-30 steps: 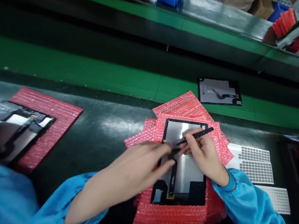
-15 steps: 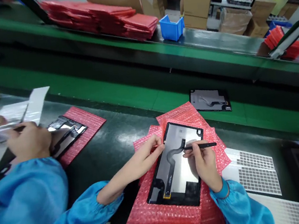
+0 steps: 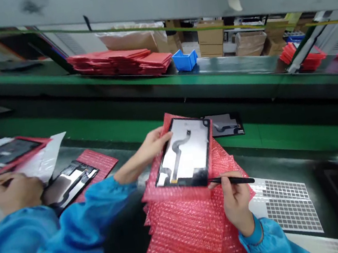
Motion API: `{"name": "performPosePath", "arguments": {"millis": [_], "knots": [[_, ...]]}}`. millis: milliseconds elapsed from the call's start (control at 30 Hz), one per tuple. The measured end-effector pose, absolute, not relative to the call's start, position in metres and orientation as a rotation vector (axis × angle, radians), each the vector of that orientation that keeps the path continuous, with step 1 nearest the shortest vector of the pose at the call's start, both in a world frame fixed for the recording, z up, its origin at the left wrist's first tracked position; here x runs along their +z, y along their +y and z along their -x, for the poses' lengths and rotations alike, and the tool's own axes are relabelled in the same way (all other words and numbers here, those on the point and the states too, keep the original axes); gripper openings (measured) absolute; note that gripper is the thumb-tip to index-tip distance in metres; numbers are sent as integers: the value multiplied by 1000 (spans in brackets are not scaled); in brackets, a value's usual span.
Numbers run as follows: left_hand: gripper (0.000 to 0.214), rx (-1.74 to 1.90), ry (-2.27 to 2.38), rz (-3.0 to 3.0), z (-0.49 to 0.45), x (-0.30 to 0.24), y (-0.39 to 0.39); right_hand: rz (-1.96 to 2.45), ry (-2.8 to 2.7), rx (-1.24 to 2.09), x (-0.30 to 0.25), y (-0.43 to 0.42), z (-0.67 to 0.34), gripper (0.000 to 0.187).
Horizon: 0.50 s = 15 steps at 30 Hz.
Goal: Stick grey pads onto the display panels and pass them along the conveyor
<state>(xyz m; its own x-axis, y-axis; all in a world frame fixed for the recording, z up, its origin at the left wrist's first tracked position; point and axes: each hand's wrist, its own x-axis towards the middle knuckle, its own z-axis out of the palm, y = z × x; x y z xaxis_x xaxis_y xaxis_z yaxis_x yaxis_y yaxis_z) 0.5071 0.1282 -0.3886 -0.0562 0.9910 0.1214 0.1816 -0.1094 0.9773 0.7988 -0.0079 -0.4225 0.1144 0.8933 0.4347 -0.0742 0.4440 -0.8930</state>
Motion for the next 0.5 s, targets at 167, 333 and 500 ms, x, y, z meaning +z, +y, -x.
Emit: {"name": "performPosePath", "arguments": {"millis": [167,333,500], "knots": [[36,1249,1578,-1315,-466,-376,240,895,-1326,943,-432,-4,-797,18],[40,1121,1802,-1480,-437,-375,274,913,-1368,1053,-438,-5,-789,24],[40,961,1839,-1931,-453,-376,291,955,-1354,1158,-437,-6,-786,27]]}}
